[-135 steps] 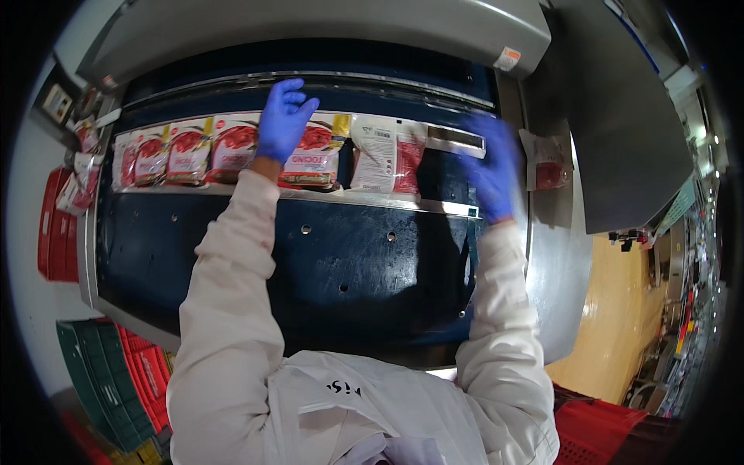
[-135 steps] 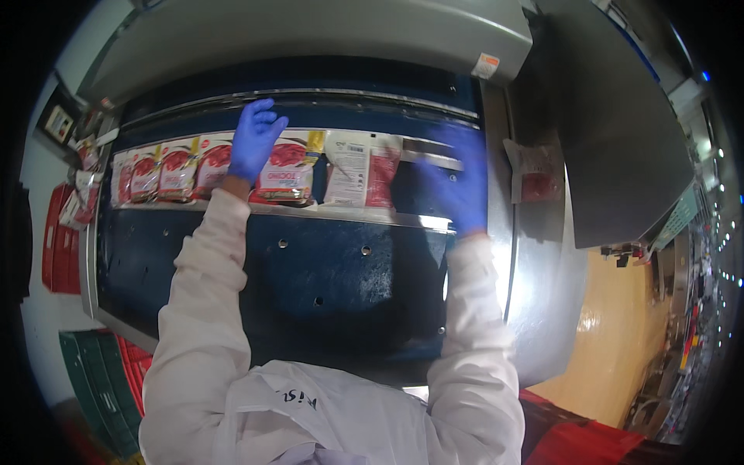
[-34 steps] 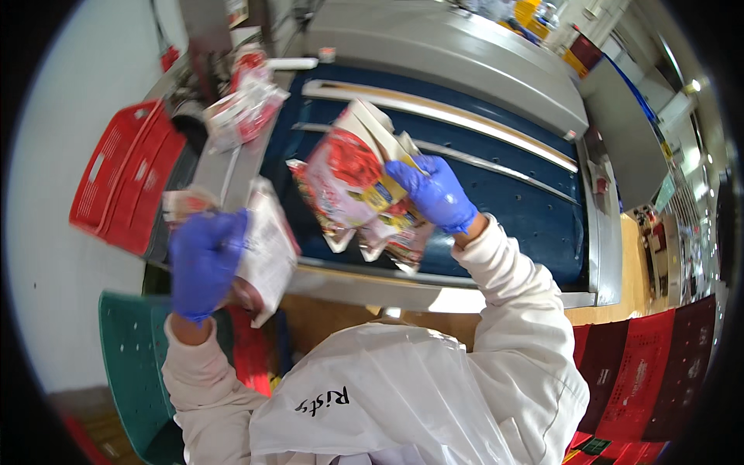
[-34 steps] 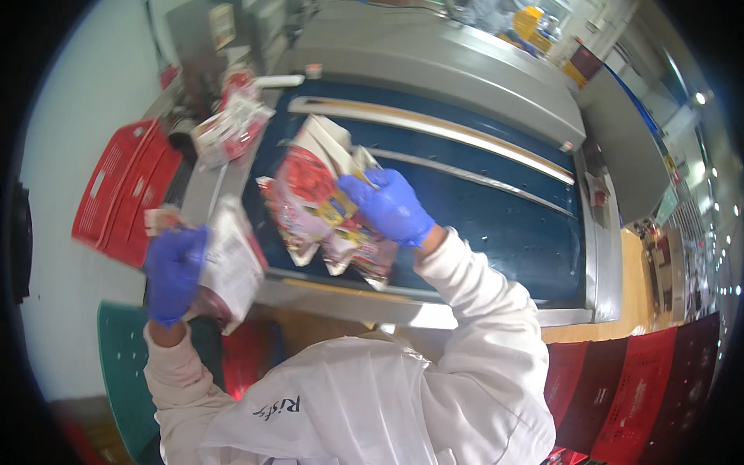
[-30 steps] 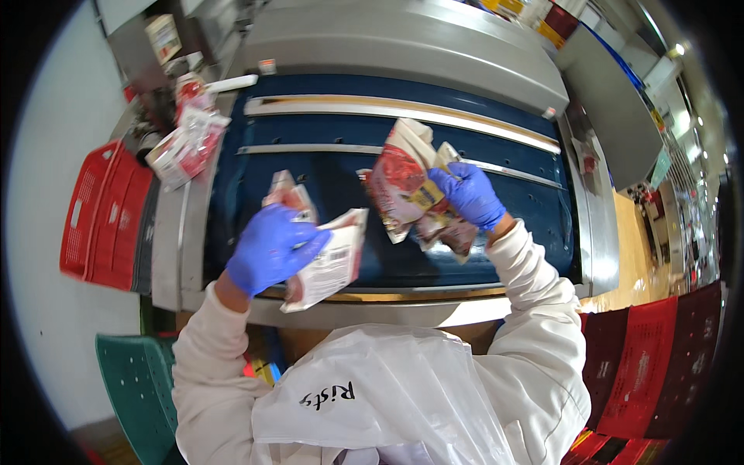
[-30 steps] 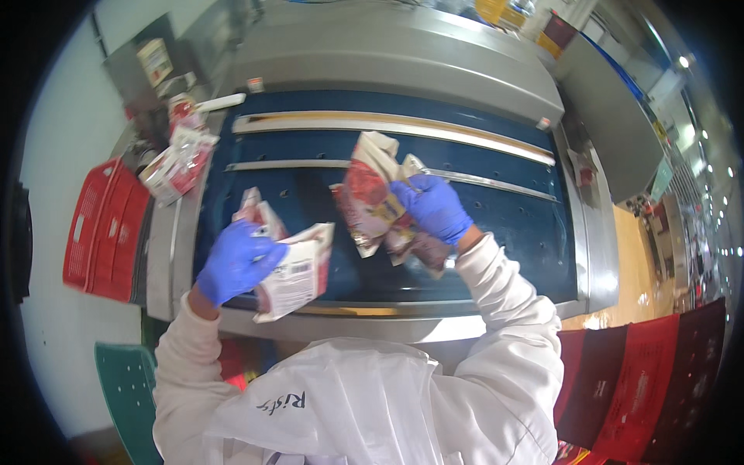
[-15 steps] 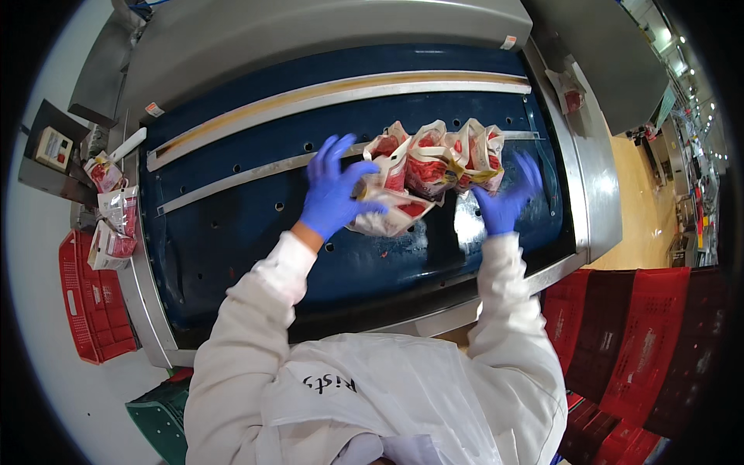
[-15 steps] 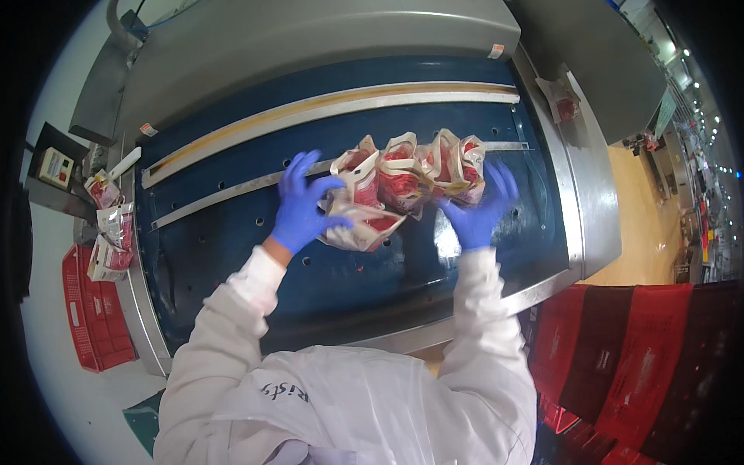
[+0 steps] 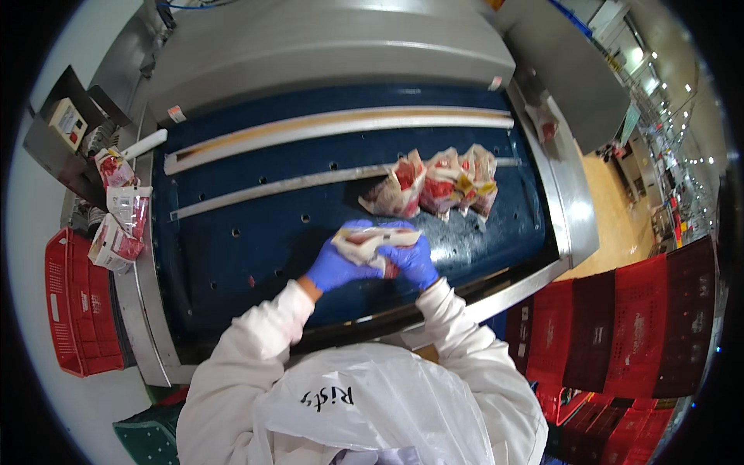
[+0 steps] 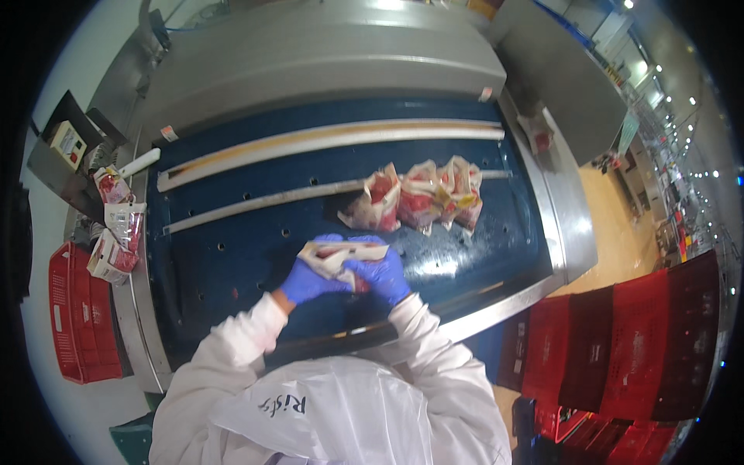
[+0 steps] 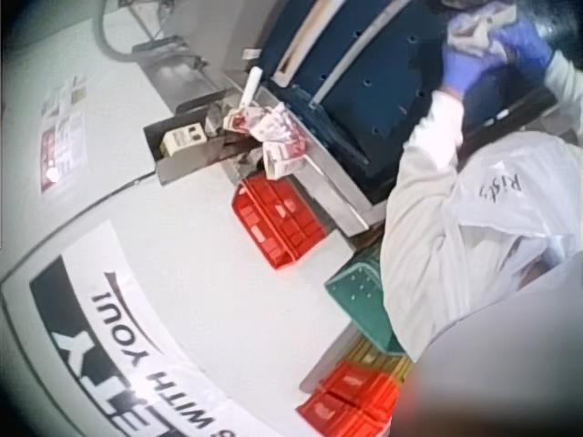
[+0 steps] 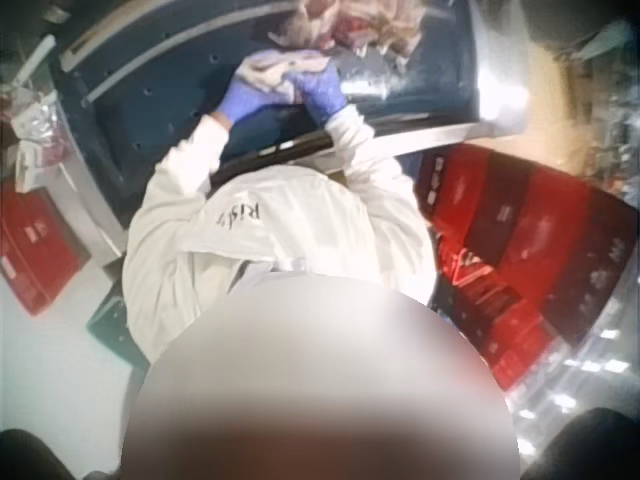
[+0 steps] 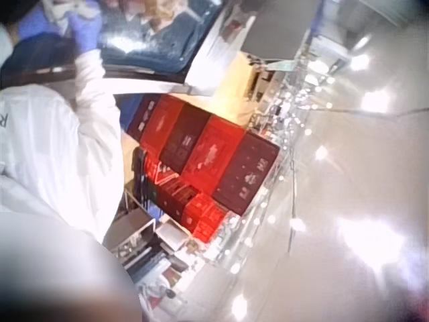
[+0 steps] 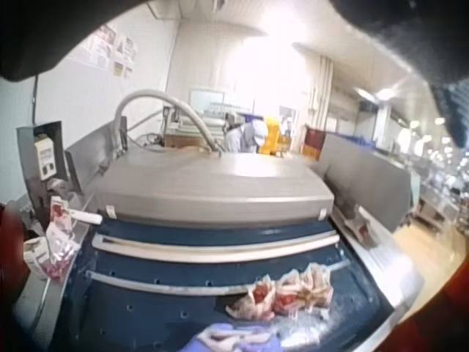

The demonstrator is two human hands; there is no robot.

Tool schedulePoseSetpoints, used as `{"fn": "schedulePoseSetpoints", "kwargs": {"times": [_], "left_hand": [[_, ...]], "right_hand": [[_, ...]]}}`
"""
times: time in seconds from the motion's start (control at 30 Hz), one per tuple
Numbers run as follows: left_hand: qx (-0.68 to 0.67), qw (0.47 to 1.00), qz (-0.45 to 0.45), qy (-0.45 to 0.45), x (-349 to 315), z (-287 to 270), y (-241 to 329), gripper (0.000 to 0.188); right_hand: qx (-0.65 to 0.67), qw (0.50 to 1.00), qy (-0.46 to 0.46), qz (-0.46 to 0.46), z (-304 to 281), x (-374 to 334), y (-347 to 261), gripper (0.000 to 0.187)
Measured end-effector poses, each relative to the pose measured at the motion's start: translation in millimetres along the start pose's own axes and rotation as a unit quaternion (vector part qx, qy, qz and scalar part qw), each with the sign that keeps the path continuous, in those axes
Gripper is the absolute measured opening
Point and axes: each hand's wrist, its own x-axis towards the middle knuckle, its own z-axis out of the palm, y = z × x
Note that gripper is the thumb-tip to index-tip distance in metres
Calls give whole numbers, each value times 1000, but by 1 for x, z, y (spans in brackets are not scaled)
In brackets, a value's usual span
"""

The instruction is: The person places vacuum-sealed meat packages onto a conveyor belt, aligns them, and moves them into a green crate. The person repeats this process with multiple packages throughout the clip.

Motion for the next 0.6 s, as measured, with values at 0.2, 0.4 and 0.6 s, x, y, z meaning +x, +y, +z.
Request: {"fn": "schedulePoseSetpoints", "kwargs": {"times": [0.2,0.4,0.6], "left_hand": [[-260,920,-175,234,-41,-89,57,45],[-98,953,-129,254,-127,-141,-15,27],[79,954,-174,231,-158,-172,-10,17]], "right_hand": [[203,968,-3,-145,108,20,-96,47],[171,982,-70,38,165,11,-17,33],[134,979,-75,130,195,32,0,7]]}}
